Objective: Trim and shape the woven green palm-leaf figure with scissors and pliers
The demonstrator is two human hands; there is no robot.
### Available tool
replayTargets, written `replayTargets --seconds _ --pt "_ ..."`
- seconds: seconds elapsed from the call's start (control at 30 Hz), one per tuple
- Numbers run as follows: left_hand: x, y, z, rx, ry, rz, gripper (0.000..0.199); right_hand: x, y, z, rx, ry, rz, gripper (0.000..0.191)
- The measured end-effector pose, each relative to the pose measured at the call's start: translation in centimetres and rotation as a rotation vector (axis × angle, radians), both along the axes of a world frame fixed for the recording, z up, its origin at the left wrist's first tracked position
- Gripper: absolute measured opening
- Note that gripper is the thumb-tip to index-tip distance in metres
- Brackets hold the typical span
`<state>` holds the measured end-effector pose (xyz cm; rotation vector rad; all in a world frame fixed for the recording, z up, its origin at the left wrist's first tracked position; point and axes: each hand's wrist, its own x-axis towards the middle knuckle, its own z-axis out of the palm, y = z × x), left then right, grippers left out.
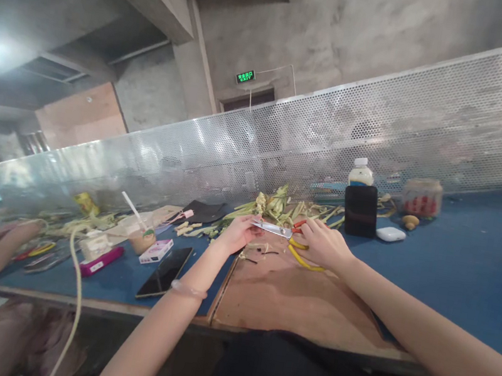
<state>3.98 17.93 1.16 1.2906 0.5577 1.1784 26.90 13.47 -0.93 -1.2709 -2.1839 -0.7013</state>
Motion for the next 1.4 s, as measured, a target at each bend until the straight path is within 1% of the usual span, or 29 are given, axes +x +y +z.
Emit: replayTargets --seconds 0.13,0.27,0.57,0.77,0.9,1.07,1.2,1.33,1.4 --pt "0.12 -0.22 0.18 -0.008 0.003 0.011 0.012 0.03 -0.05 0.03 0.015 -0.004 0.008 0.035" --pt "0.13 -0.22 0.23 -0.006 0.002 0.006 0.011 -0.08 -0.03 -0.02 -0.002 0.001 0.0 0.034" --pt "0.07 -0.1 0.11 0.002 0.005 0.007 0.012 -0.22 -0.17 -0.01 -0.003 0.011 -0.021 0.039" --pt "0.15 -0.2 0.2 -0.004 0.003 0.019 0.013 -0.17 -0.11 0.06 -0.006 -0.005 -0.024 0.034" --pt "0.19 -0.19 0.23 -0.006 0.014 0.036 0.015 -0.08 0.06 0.0 0.021 -0.006 -0.018 0.032" --pt "0.19 -0.27 0.38 0.015 0.06 0.078 0.018 -0.1 0.05 -0.18 0.095 -0.061 0.036 0.035" --pt "0.21 -0.47 0.41 0.028 0.111 0.111 0.02 -0.19 -0.07 -0.32 0.111 -0.101 0.088 0.037" --pt "0.36 -0.47 0.45 0.018 0.1 0.149 0.021 -0.43 -0.3 -0.06 0.128 -0.113 0.137 0.043" --pt "0.45 -0.32 0.49 0.026 0.084 0.188 0.022 -0.57 -0.39 0.11 0.118 -0.093 0.133 0.042"
